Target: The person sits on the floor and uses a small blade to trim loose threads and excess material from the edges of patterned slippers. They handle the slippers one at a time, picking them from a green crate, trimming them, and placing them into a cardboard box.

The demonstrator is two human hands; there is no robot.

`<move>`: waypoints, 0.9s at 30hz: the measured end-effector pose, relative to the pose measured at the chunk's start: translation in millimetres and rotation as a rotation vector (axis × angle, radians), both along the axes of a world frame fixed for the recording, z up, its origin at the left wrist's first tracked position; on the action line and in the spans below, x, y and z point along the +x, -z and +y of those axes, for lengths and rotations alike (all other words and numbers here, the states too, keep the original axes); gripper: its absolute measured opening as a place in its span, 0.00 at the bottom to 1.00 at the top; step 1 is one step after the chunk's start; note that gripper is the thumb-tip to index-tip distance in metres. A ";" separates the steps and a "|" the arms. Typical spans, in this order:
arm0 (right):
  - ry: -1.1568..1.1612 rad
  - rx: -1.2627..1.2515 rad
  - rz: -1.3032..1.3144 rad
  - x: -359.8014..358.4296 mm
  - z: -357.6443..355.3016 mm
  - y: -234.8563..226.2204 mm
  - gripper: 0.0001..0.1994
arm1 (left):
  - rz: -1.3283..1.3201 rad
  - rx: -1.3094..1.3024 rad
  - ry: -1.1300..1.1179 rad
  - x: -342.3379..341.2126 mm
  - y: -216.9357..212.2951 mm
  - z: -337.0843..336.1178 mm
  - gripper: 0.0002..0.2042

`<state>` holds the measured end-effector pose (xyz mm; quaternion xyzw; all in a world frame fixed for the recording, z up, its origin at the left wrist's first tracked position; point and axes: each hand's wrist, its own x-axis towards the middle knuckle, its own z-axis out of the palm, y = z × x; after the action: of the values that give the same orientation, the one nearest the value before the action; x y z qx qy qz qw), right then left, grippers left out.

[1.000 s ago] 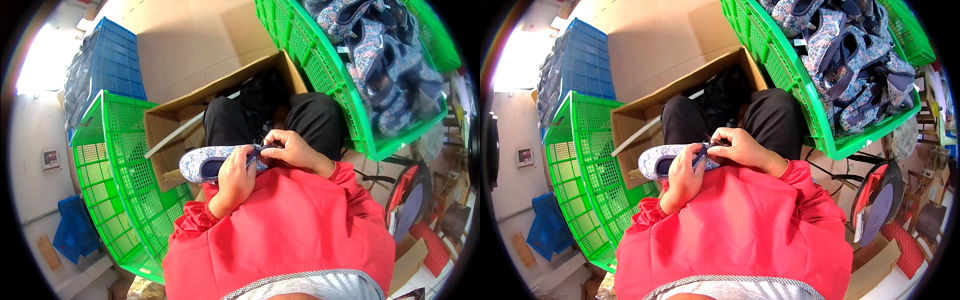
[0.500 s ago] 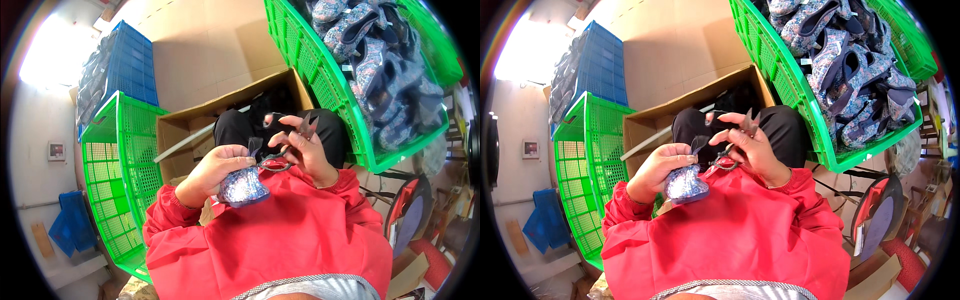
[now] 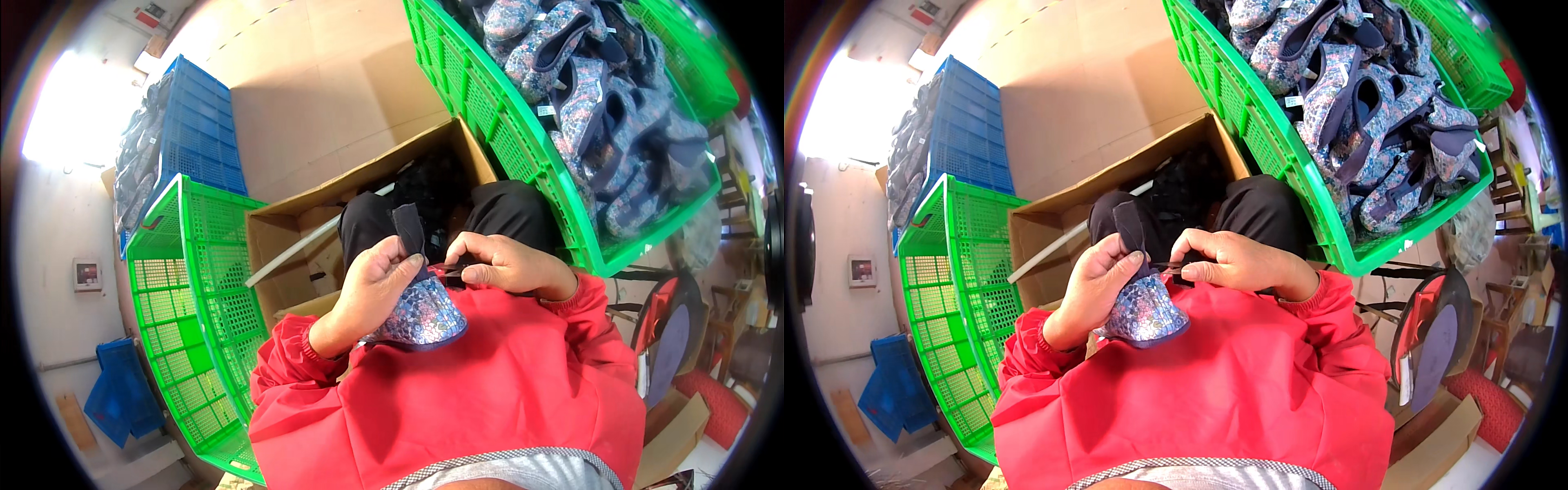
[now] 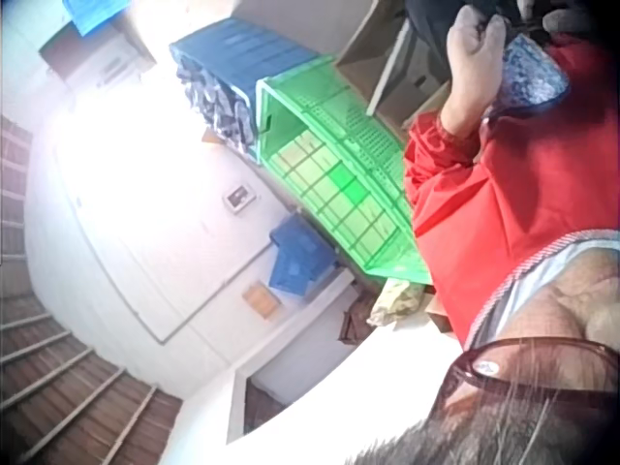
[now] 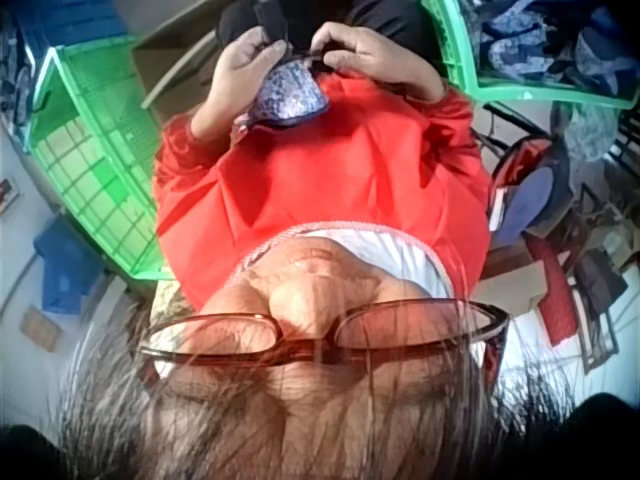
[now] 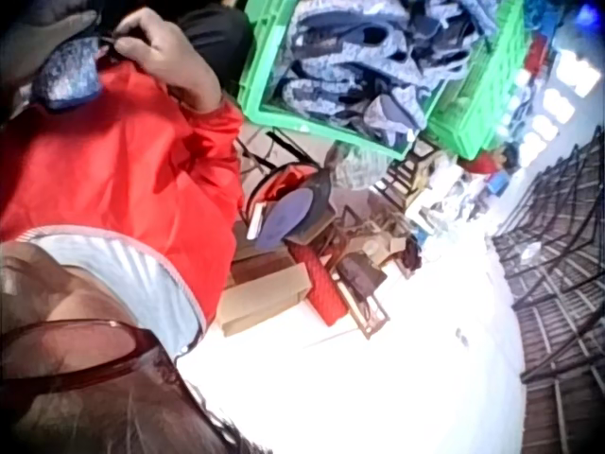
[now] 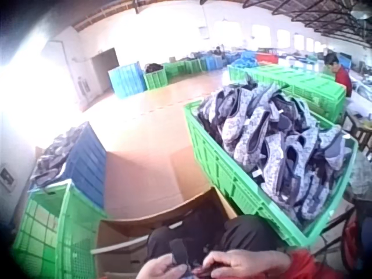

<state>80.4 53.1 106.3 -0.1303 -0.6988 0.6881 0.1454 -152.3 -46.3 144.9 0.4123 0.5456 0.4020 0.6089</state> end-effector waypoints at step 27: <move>-0.002 0.461 -0.221 6.2 18.3 -25.8 0.17 | 0.034 0.170 0.137 18.9 18.3 20.3 0.06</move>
<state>86.6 71.4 132.1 -0.1674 -0.8490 0.4924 0.0934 -133.4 -26.0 126.5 0.5057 0.4904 0.3971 0.5883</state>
